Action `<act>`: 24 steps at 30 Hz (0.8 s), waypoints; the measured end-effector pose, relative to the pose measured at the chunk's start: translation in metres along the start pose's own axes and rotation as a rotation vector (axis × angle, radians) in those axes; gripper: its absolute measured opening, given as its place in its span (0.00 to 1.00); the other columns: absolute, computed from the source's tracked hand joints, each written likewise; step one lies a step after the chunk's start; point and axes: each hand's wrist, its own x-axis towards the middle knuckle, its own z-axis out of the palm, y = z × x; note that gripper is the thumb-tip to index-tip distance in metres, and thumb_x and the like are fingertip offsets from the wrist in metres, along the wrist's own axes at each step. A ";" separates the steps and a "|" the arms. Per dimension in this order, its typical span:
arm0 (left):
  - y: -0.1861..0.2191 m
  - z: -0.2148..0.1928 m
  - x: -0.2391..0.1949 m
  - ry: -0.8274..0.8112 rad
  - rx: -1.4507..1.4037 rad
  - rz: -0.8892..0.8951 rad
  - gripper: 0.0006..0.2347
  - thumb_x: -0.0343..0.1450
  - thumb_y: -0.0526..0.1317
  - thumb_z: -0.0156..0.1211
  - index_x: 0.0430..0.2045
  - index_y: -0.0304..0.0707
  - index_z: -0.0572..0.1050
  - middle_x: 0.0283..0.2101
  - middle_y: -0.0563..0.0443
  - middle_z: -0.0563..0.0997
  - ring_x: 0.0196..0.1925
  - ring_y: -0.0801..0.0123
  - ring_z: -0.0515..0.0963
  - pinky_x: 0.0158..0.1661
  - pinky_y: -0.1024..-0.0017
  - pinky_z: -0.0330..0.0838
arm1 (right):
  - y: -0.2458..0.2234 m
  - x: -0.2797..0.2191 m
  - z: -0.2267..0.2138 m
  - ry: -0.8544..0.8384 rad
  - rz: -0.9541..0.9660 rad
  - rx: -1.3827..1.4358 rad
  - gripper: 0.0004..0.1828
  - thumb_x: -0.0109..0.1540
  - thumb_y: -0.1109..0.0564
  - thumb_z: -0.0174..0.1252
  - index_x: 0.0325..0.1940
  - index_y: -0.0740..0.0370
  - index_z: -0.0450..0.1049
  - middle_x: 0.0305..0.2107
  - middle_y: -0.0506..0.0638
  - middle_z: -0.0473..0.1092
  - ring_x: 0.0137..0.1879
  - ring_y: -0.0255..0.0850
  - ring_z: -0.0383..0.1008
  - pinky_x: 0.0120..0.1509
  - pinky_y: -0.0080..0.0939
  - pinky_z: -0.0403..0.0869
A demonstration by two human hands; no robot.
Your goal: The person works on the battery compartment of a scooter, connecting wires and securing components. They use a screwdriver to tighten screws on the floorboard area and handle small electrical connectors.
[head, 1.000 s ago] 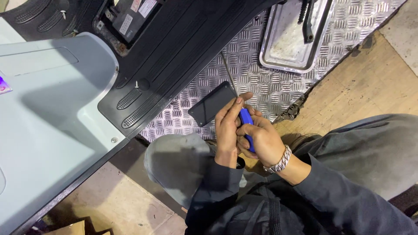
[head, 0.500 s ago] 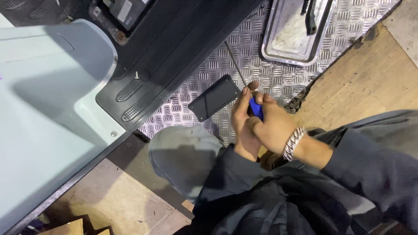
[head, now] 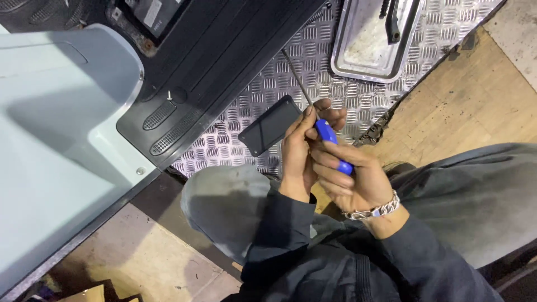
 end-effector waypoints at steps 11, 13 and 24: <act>-0.006 0.002 0.010 0.052 0.097 0.112 0.13 0.77 0.40 0.59 0.51 0.26 0.76 0.34 0.37 0.83 0.41 0.55 0.87 0.45 0.67 0.84 | -0.036 0.015 0.013 0.384 0.036 -2.300 0.41 0.48 0.51 0.69 0.62 0.71 0.67 0.33 0.70 0.75 0.42 0.64 0.82 0.41 0.60 0.82; -0.012 0.000 0.011 0.052 0.094 0.119 0.13 0.78 0.39 0.58 0.50 0.26 0.77 0.33 0.37 0.83 0.40 0.55 0.87 0.45 0.66 0.84 | -0.031 0.012 0.010 0.356 0.070 -2.475 0.33 0.53 0.53 0.60 0.59 0.71 0.66 0.31 0.66 0.77 0.38 0.61 0.83 0.42 0.59 0.81; -0.010 0.010 0.015 0.129 0.125 0.084 0.13 0.77 0.40 0.61 0.48 0.27 0.78 0.31 0.36 0.82 0.39 0.55 0.86 0.41 0.64 0.85 | -0.037 0.005 0.017 0.258 0.015 -0.410 0.11 0.64 0.64 0.54 0.46 0.77 0.64 0.21 0.46 0.54 0.13 0.26 0.55 0.09 0.27 0.58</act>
